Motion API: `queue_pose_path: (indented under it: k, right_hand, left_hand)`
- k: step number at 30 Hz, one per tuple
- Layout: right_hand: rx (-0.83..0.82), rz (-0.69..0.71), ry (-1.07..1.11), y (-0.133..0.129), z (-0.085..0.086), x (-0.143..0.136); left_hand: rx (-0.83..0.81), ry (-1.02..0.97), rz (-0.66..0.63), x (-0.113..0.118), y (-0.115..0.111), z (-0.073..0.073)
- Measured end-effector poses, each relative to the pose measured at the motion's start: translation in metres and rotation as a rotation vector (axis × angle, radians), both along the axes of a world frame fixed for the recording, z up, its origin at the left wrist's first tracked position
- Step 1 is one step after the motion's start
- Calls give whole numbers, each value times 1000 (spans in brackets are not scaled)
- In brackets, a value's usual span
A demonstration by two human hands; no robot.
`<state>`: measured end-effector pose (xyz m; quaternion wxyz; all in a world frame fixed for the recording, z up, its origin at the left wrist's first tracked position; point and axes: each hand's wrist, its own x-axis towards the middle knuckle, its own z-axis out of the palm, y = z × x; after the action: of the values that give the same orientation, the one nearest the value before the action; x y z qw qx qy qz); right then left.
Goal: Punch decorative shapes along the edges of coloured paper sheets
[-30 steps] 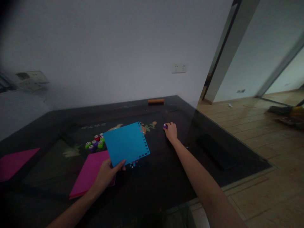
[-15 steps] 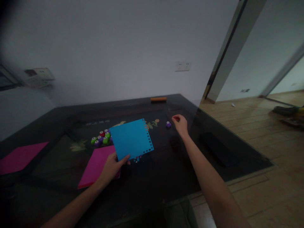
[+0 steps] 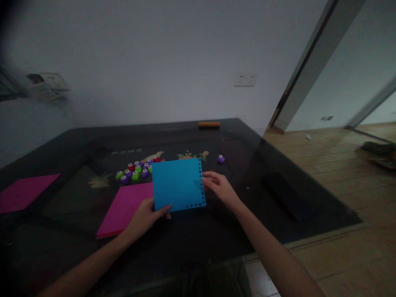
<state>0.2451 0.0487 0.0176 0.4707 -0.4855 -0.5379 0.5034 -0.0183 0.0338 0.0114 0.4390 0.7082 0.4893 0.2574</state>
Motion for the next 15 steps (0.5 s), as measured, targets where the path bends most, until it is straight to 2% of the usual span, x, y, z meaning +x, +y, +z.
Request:
queue_pose_path:
  k: [5, 9, 15]
  right_hand:
    - [-95, 44, 87, 2, -2, 3]
    - [-161, -13, 119, 4, -5, 7]
    - [-179, -54, 180, 9, -5, 13]
  left_hand:
    - [-21, 1, -94, 6, -5, 1]
    - [-28, 10, -129, 8, -7, 2]
    - [4, -79, -91, 4, -3, 4]
